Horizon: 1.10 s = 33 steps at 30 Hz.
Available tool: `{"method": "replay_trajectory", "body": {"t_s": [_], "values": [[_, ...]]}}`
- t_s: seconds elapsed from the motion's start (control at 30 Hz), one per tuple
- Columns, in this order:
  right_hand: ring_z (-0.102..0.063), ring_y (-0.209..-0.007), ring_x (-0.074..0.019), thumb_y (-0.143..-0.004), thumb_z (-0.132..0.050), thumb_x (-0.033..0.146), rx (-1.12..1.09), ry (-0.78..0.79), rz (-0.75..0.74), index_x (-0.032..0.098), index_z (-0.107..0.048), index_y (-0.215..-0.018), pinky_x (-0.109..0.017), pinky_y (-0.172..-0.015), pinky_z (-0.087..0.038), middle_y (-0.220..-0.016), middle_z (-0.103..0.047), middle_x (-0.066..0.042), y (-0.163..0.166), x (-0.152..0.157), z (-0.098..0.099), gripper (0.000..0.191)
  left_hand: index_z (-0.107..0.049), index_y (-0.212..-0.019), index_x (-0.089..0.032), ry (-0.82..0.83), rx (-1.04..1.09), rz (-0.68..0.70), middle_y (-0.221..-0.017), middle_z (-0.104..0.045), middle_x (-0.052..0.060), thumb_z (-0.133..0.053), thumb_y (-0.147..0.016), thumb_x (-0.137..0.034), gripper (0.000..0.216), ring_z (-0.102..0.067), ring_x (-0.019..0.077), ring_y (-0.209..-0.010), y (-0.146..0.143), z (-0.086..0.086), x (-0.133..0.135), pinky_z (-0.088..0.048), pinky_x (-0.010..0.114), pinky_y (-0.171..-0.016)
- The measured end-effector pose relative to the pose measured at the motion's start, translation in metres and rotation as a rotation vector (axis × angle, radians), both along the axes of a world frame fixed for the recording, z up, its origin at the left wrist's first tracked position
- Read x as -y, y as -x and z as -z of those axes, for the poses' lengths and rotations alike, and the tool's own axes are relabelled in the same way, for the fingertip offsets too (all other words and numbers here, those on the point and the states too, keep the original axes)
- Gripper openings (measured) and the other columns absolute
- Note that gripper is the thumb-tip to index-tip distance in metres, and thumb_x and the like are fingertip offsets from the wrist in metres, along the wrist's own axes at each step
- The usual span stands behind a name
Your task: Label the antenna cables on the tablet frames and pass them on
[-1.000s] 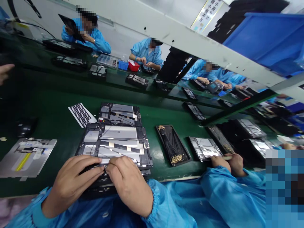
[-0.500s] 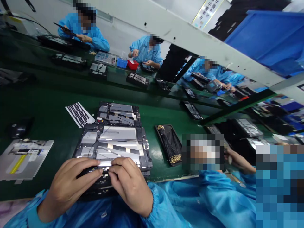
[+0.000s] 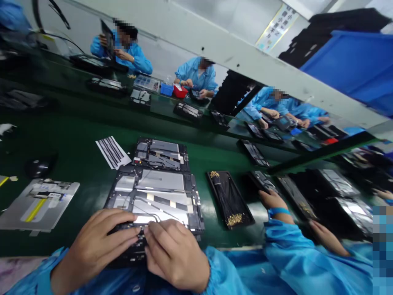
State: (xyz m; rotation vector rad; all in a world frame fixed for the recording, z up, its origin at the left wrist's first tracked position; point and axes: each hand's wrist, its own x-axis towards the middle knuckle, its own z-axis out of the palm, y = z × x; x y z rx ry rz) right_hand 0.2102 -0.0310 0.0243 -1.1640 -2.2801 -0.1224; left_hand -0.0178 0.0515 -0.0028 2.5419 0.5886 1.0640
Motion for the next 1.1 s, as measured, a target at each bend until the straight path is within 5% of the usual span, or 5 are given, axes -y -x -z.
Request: {"method": "replay_trajectory", "body": {"t_s": [0.13,0.23,0.47,0.9,1.1], "values": [[-0.064,-0.099,-0.0229,-0.098,-0.058,0.024,0.017,0.238,-0.167,0.012,-0.064,-0.123,-0.038,-0.084,-0.056,-0.115,-0.070,-0.013,-0.019,-0.048,-0.046,0.028,-0.064,-0.115,-0.026,0.126,0.044,-0.275,-0.120,-0.068,0.002,-0.055,-0.100,-0.028,0.018,-0.061,0.0180,-0.115,0.017,-0.008,-0.044,-0.048,0.033,-0.100],[-0.063,-0.100,-0.0195,-0.099,-0.055,0.020,0.015,0.325,-0.289,0.017,-0.064,-0.114,-0.034,-0.089,-0.054,-0.107,-0.069,-0.009,-0.018,-0.135,-0.064,0.018,-0.064,-0.110,-0.022,0.214,0.039,-0.583,-0.119,-0.069,0.007,-0.046,-0.100,-0.030,0.022,-0.063,0.0224,-0.115,0.016,0.019,-0.103,-0.050,0.040,-0.102],[-0.065,-0.095,-0.0170,-0.088,-0.065,0.009,0.519,0.546,-0.398,0.016,-0.071,-0.092,-0.025,-0.083,-0.048,-0.101,-0.070,-0.006,0.047,-0.314,0.019,0.010,-0.065,-0.114,-0.019,0.320,-0.167,-0.638,-0.137,-0.063,0.014,-0.049,-0.090,-0.021,0.028,-0.055,0.0307,-0.132,0.000,0.118,-0.174,-0.037,0.058,-0.115],[-0.068,-0.098,-0.0247,-0.089,-0.066,0.014,0.711,0.667,-0.400,0.010,-0.071,-0.102,-0.030,-0.079,-0.049,-0.110,-0.072,-0.015,0.083,-0.336,0.076,0.014,-0.054,-0.130,-0.016,0.338,-0.234,-0.664,-0.141,-0.058,0.015,-0.048,-0.094,-0.028,0.038,-0.052,0.0298,-0.133,0.003,0.131,-0.174,-0.037,0.049,-0.116],[-0.065,-0.097,-0.0172,-0.093,-0.060,0.009,0.573,0.630,-0.328,0.009,-0.066,-0.098,-0.025,-0.088,-0.048,-0.104,-0.071,-0.011,0.076,-0.327,0.024,0.008,-0.057,-0.126,-0.016,0.292,-0.229,-0.648,-0.138,-0.061,0.015,-0.053,-0.090,-0.026,0.038,-0.056,0.0316,-0.130,0.006,0.133,-0.181,-0.043,0.049,-0.111]]}}
